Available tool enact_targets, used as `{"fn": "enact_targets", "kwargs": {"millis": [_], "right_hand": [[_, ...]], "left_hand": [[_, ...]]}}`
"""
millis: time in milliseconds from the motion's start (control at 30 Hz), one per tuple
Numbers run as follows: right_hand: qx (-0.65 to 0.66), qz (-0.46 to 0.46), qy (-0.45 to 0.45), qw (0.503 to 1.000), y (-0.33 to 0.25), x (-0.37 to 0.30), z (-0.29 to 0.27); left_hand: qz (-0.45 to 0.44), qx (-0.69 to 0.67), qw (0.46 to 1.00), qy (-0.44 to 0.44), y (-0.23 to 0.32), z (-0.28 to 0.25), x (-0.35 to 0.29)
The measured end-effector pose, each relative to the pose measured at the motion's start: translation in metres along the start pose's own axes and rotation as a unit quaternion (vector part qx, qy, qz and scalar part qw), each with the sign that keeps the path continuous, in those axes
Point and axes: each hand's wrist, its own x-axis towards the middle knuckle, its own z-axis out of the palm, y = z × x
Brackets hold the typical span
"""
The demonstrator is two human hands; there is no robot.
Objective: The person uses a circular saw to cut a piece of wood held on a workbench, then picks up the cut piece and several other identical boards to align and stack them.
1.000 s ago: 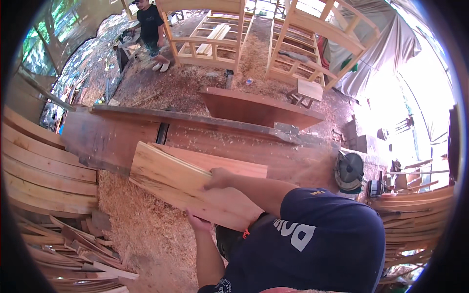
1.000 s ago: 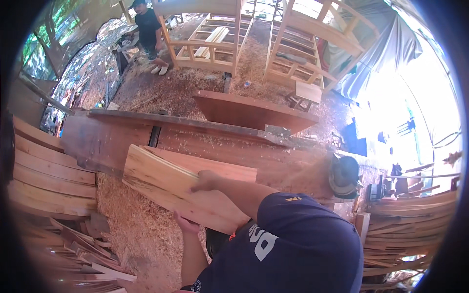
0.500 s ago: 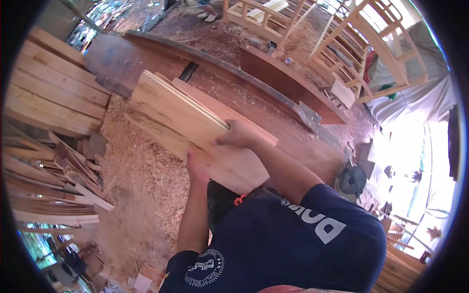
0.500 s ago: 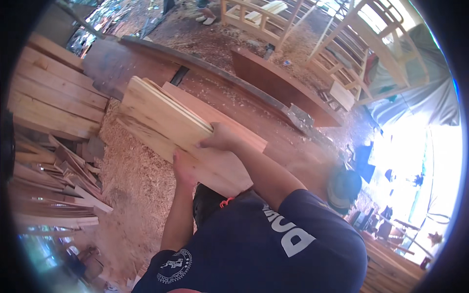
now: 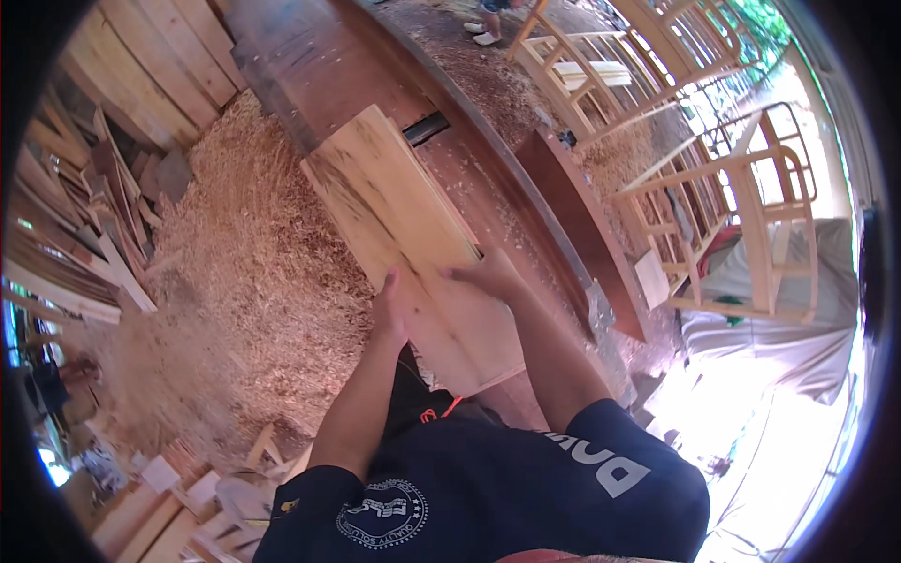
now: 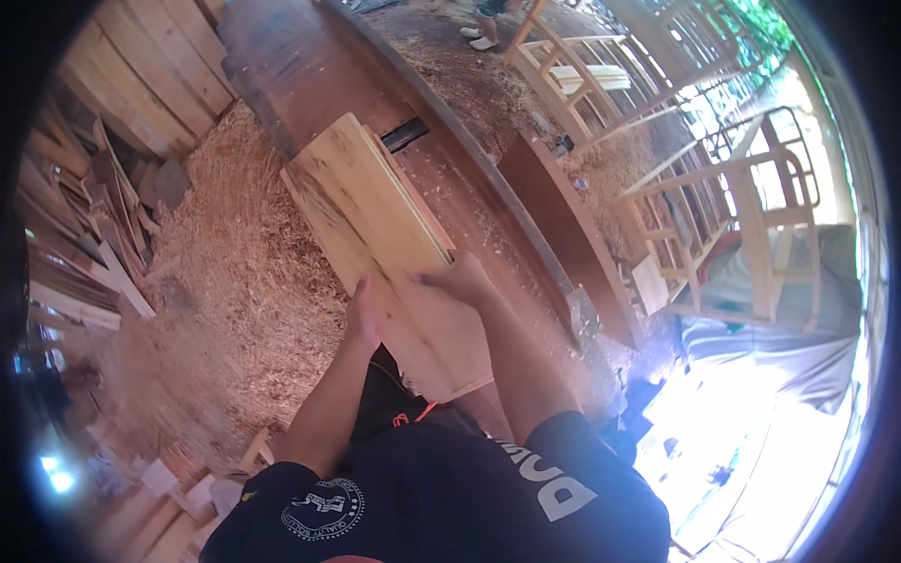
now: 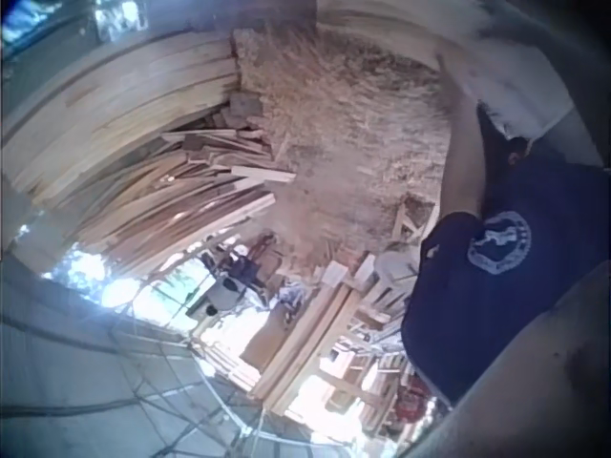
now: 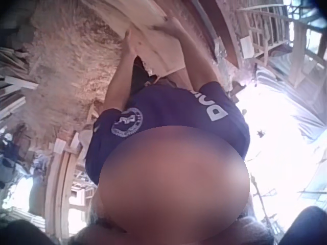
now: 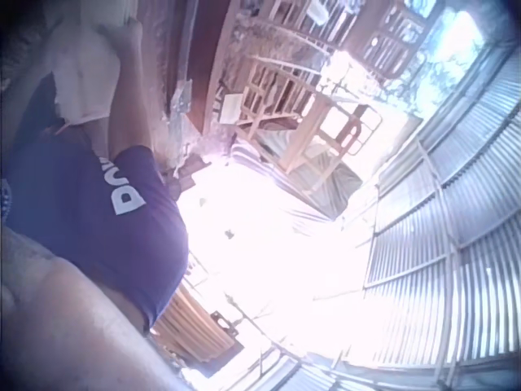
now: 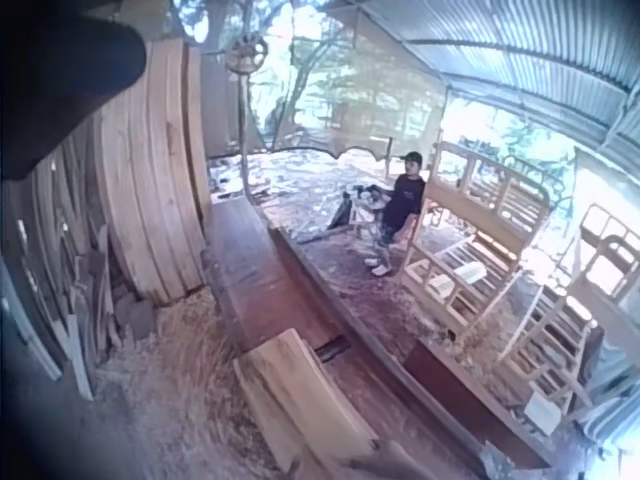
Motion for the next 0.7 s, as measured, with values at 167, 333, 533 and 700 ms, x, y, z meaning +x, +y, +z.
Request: {"fn": "enact_targets", "kwargs": {"millis": [167,333,533,700], "right_hand": [[-0.009,-0.002,0.069,0.998,0.021,0.029,-0.003],[-0.052,-0.016,0.035,0.998,0.005,0.033,-0.011],[-0.181,-0.034,0.050,0.982,0.016,0.035,-0.011],[-0.275,-0.153,0.208,0.926,0.021,0.055,-0.023]], "left_hand": [[-0.002,0.003,1.000,0.010,-0.002,0.001,0.020],[0.008,0.084,0.977,0.195,-0.001,0.008,0.023],[0.127,0.135,0.946,0.264,-0.013,0.015,0.030],[0.184,0.220,0.911,0.298,-0.015,0.025,0.036]]}}
